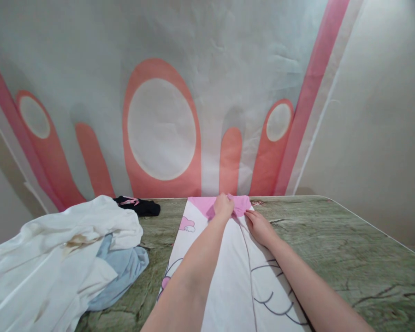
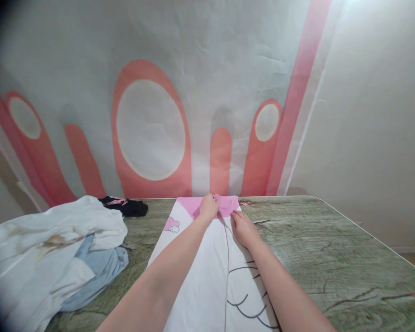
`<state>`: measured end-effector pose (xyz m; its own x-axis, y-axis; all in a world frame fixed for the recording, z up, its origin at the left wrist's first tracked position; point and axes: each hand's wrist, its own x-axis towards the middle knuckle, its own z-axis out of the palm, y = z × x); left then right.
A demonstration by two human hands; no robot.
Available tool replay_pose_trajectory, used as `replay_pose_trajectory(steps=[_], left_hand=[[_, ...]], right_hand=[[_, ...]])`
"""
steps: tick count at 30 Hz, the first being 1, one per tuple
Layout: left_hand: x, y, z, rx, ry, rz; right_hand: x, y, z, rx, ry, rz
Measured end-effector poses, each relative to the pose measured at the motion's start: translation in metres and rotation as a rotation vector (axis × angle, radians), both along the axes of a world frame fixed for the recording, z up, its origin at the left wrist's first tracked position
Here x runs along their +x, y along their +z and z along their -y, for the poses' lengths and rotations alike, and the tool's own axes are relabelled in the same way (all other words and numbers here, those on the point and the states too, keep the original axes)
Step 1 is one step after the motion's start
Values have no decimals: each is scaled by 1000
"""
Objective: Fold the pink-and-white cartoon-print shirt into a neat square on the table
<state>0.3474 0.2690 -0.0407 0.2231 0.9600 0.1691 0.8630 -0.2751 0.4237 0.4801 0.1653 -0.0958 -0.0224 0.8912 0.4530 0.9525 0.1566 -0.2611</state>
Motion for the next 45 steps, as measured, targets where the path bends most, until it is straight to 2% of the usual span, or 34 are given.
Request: replay_pose_trajectory(steps=[5,10,17,27,36,45], left_hand=[[-42,-2,-6,-77,83,32],[-59,2,1,-91,49,-3],[-58,2,0,-68,8,-78],[-49,3,-27,4,92,-55],[-52,-5,-36,-32,63,-31],[-49,-5,-34,-94,72,-48]], right_hand=[[-1,3,3,1,-2,-43],[-1,0,1,-4,-4,-35],[0,-3,-1,0,2,-25],[-4,1,0,21,-2,-11],[-3,3,1,13,7,-23],[0,-3,-2,22,6,-31]])
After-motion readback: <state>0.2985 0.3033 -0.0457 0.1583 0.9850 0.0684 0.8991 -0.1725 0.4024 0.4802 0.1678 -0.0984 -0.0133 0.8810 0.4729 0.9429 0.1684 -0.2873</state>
